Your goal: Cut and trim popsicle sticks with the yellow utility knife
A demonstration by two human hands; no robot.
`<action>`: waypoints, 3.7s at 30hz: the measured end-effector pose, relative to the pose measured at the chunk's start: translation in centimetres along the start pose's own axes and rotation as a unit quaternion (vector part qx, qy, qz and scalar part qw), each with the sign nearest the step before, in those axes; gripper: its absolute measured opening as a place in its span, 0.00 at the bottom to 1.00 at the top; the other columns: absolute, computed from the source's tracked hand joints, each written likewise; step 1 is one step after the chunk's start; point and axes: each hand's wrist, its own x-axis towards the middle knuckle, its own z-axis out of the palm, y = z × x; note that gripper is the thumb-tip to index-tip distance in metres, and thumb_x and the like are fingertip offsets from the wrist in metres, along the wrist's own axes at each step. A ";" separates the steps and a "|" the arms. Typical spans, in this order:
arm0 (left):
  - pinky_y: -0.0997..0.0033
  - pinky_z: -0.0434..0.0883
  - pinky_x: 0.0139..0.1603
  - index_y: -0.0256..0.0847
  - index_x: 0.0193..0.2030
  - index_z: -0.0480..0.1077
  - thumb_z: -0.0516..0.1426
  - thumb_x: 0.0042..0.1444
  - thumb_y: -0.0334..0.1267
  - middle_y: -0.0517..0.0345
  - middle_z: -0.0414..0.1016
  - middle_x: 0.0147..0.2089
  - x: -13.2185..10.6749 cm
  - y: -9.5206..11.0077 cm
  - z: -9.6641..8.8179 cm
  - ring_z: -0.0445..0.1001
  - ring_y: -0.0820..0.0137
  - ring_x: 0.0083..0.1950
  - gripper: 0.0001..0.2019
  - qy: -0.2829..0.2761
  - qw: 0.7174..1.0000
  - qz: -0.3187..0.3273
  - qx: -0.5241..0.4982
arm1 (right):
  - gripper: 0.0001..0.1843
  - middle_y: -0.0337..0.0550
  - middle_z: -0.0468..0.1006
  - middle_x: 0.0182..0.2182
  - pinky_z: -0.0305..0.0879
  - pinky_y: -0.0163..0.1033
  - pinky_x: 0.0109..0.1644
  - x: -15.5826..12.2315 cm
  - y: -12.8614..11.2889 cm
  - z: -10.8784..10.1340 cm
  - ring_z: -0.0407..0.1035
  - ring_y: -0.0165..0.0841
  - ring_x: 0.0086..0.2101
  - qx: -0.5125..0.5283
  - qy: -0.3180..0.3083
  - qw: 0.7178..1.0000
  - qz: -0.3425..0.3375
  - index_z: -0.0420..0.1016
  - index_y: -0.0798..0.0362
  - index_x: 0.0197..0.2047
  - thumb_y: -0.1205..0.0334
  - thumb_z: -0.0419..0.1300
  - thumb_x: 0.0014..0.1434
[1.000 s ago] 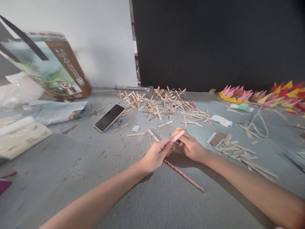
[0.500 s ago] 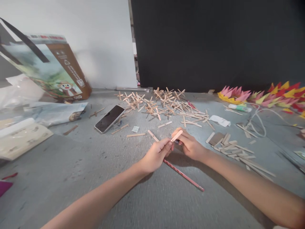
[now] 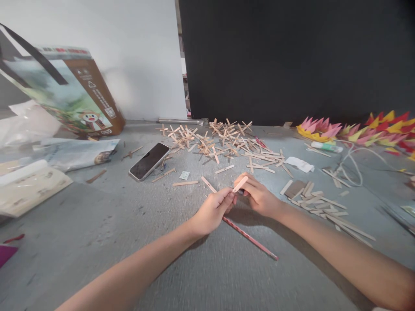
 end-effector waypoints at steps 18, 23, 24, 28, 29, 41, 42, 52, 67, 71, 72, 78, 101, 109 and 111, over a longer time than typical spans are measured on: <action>0.72 0.54 0.31 0.40 0.37 0.61 0.46 0.74 0.53 0.66 0.55 0.28 0.0 0.3 0.1 0.53 0.75 0.28 0.20 0.011 1.000 0.010 -0.020 | 0.19 0.48 0.71 0.41 0.65 0.46 0.44 0.4 -0.8 0.0 0.62 0.42 0.44 -0.029 -0.004 0.999 0.014 0.68 0.49 0.46 0.82 0.48 0.62; 0.72 0.54 0.31 0.40 0.38 0.62 0.47 0.74 0.53 0.67 0.54 0.28 0.1 -0.1 0.1 0.52 0.75 0.28 0.19 0.003 0.999 0.017 -0.039 | 0.18 0.49 0.72 0.41 0.67 0.48 0.44 0.7 -1.1 -0.2 0.63 0.43 0.42 -0.030 0.010 0.999 -0.016 0.70 0.49 0.45 0.80 0.48 0.63; 0.73 0.54 0.31 0.40 0.38 0.62 0.47 0.74 0.54 0.67 0.54 0.28 0.1 0.0 0.0 0.53 0.75 0.28 0.19 0.002 0.999 0.017 -0.043 | 0.18 0.49 0.73 0.41 0.67 0.48 0.44 0.7 -0.9 -0.2 0.64 0.43 0.43 -0.028 0.007 0.999 -0.017 0.70 0.49 0.46 0.80 0.49 0.64; 0.73 0.54 0.31 0.40 0.37 0.62 0.47 0.73 0.54 0.67 0.54 0.28 0.1 0.0 0.1 0.53 0.75 0.28 0.20 0.006 0.999 0.008 -0.039 | 0.18 0.48 0.72 0.40 0.66 0.47 0.43 0.3 -0.3 -0.3 0.64 0.43 0.43 -0.026 -0.004 1.000 -0.002 0.70 0.48 0.46 0.79 0.49 0.65; 0.73 0.54 0.31 0.40 0.37 0.62 0.47 0.73 0.54 0.67 0.54 0.27 0.1 0.0 0.1 0.53 0.75 0.28 0.20 0.009 0.999 0.005 -0.032 | 0.18 0.48 0.72 0.40 0.66 0.47 0.43 0.3 -0.3 -0.2 0.64 0.43 0.43 -0.027 -0.004 1.000 0.000 0.69 0.48 0.46 0.80 0.49 0.64; 0.73 0.55 0.31 0.40 0.38 0.62 0.47 0.73 0.55 0.67 0.53 0.28 0.1 0.1 0.1 0.53 0.75 0.28 0.20 0.012 0.999 0.014 -0.045 | 0.21 0.49 0.73 0.43 0.67 0.46 0.42 0.3 -0.4 0.0 0.64 0.43 0.44 -0.007 -0.002 1.000 0.005 0.71 0.48 0.47 0.81 0.49 0.61; 0.73 0.54 0.30 0.40 0.38 0.63 0.48 0.73 0.55 0.67 0.54 0.28 0.1 0.1 0.2 0.53 0.75 0.28 0.21 0.011 0.999 0.010 -0.043 | 0.21 0.49 0.73 0.43 0.67 0.46 0.42 0.2 -0.3 0.0 0.64 0.43 0.44 -0.005 -0.003 1.000 0.005 0.70 0.48 0.47 0.82 0.49 0.61; 0.74 0.53 0.29 0.40 0.37 0.62 0.48 0.72 0.55 0.67 0.53 0.27 0.1 -0.1 0.3 0.52 0.76 0.27 0.21 0.016 0.999 0.013 -0.040 | 0.21 0.49 0.72 0.41 0.65 0.46 0.42 0.7 -1.3 0.4 0.63 0.42 0.42 -0.014 0.018 1.000 0.004 0.68 0.49 0.46 0.83 0.47 0.60; 0.74 0.51 0.28 0.39 0.38 0.64 0.48 0.73 0.55 0.68 0.52 0.26 0.1 -0.2 0.1 0.50 0.76 0.26 0.21 0.010 0.999 0.007 -0.033 | 0.21 0.48 0.71 0.40 0.65 0.45 0.42 0.5 -1.0 0.3 0.63 0.41 0.42 -0.002 0.011 1.000 0.012 0.68 0.49 0.43 0.84 0.47 0.58; 0.75 0.51 0.27 0.39 0.38 0.64 0.49 0.72 0.56 0.68 0.52 0.26 0.1 -0.2 0.1 0.49 0.77 0.26 0.21 0.000 0.998 0.007 -0.056 | 0.22 0.48 0.71 0.41 0.65 0.44 0.42 0.5 -0.7 0.3 0.64 0.42 0.43 0.008 0.007 1.000 0.010 0.69 0.49 0.44 0.85 0.48 0.57; 0.75 0.51 0.27 0.39 0.38 0.63 0.49 0.72 0.56 0.69 0.51 0.26 0.2 -0.1 0.1 0.49 0.77 0.26 0.21 0.000 0.998 0.005 -0.063 | 0.23 0.48 0.72 0.41 0.65 0.43 0.42 0.5 -0.6 0.3 0.64 0.41 0.43 0.012 0.007 1.000 0.011 0.69 0.49 0.44 0.85 0.48 0.57; 0.75 0.51 0.27 0.40 0.37 0.63 0.51 0.71 0.57 0.70 0.48 0.25 0.2 -0.1 0.3 0.46 0.77 0.25 0.21 0.007 0.996 0.000 -0.092 | 0.22 0.47 0.71 0.42 0.65 0.44 0.45 0.3 -0.3 0.3 0.64 0.41 0.44 0.015 0.004 1.000 0.006 0.69 0.48 0.45 0.84 0.49 0.58; 0.74 0.48 0.27 0.39 0.38 0.63 0.50 0.71 0.56 0.70 0.47 0.26 0.2 -0.3 0.3 0.46 0.78 0.25 0.21 0.012 0.995 0.019 -0.100 | 0.20 0.47 0.70 0.42 0.65 0.47 0.47 0.6 -0.1 0.8 0.65 0.42 0.44 0.011 0.024 1.000 0.001 0.68 0.48 0.46 0.82 0.48 0.60; 0.75 0.49 0.25 0.40 0.36 0.61 0.51 0.70 0.59 0.70 0.49 0.26 0.4 -0.4 0.4 0.48 0.78 0.24 0.23 0.029 0.996 0.015 -0.084 | 0.20 0.45 0.69 0.38 0.63 0.46 0.46 0.9 -1.0 1.2 0.64 0.42 0.41 -0.008 0.038 0.999 0.013 0.67 0.49 0.41 0.84 0.48 0.56; 0.75 0.50 0.26 0.40 0.36 0.61 0.50 0.70 0.59 0.69 0.50 0.26 0.3 -0.4 0.4 0.49 0.78 0.25 0.23 0.030 0.997 0.020 -0.064 | 0.20 0.46 0.69 0.39 0.63 0.46 0.45 0.9 -1.1 1.2 0.64 0.42 0.42 -0.012 0.039 0.999 0.012 0.66 0.49 0.40 0.84 0.48 0.56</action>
